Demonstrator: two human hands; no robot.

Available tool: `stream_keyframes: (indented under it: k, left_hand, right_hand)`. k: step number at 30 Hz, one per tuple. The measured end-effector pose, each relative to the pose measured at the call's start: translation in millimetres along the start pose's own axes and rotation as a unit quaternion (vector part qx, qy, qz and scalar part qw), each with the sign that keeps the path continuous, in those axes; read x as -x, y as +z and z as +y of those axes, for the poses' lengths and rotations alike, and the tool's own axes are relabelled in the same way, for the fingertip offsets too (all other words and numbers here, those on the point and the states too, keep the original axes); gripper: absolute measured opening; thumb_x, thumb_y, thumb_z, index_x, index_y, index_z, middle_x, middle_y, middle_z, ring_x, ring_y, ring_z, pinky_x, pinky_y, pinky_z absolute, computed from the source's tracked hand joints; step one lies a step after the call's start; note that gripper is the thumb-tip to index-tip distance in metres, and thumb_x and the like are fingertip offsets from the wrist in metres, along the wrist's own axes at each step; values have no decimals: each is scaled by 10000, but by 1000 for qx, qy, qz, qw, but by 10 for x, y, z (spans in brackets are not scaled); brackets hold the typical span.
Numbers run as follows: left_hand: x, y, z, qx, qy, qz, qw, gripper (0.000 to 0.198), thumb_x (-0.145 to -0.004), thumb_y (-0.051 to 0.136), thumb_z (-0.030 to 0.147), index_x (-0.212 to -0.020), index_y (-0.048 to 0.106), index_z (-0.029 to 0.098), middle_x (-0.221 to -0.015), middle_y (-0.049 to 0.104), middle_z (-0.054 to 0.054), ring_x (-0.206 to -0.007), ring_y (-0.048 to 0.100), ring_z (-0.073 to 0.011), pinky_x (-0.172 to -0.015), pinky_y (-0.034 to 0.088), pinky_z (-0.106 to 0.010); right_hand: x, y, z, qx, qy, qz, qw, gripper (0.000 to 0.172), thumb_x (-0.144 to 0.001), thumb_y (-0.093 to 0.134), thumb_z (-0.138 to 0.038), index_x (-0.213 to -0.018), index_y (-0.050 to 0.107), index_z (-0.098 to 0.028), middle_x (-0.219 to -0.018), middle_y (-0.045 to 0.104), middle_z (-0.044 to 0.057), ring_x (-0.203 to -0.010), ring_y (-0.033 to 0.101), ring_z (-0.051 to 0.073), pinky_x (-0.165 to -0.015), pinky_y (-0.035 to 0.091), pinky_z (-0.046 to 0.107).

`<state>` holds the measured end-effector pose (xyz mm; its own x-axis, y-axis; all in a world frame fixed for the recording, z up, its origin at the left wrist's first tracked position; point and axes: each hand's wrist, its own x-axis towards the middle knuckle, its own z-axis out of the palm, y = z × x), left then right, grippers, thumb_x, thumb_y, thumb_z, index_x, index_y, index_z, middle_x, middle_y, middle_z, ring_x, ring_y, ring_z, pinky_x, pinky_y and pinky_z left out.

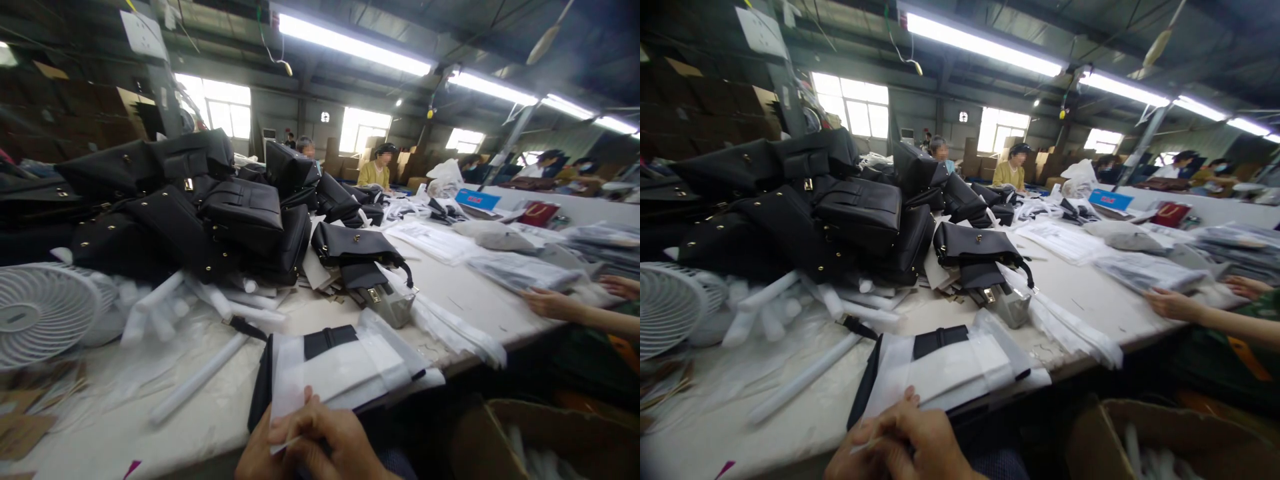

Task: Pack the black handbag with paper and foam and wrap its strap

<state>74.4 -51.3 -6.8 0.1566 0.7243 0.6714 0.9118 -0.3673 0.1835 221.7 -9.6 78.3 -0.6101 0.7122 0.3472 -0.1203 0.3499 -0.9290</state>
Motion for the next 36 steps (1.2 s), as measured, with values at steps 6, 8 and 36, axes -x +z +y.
stream_keyframes:
  k: [6,8,36]
  left_hand:
    - [3,-36,-60,-99,100,56,988,317,-1008,406,239,-1234,626,209,-1118,728,-81,-1055,685,-220,-875,593,-329]
    - [-2,-39,-52,-88,89,49,991,341,-1013,400,283,-1262,605,172,-1139,720,-92,-1046,686,-222,-869,599,-331]
    - [-156,-260,48,-14,8,-118,993,387,-898,571,211,-1276,499,169,-1270,604,-126,-1142,614,-270,-905,538,-339]
  right_hand:
    - [237,-71,-82,-97,59,31,993,104,-944,603,-281,-908,631,-188,-989,753,94,-959,714,203,-870,548,304]
    - [284,-72,-86,-97,66,26,993,104,-942,608,-281,-900,627,-187,-967,754,87,-945,713,194,-867,547,297]
    - [270,-350,-254,22,24,-59,998,113,-881,641,-268,-896,651,-156,-848,671,9,-831,639,145,-820,502,272]
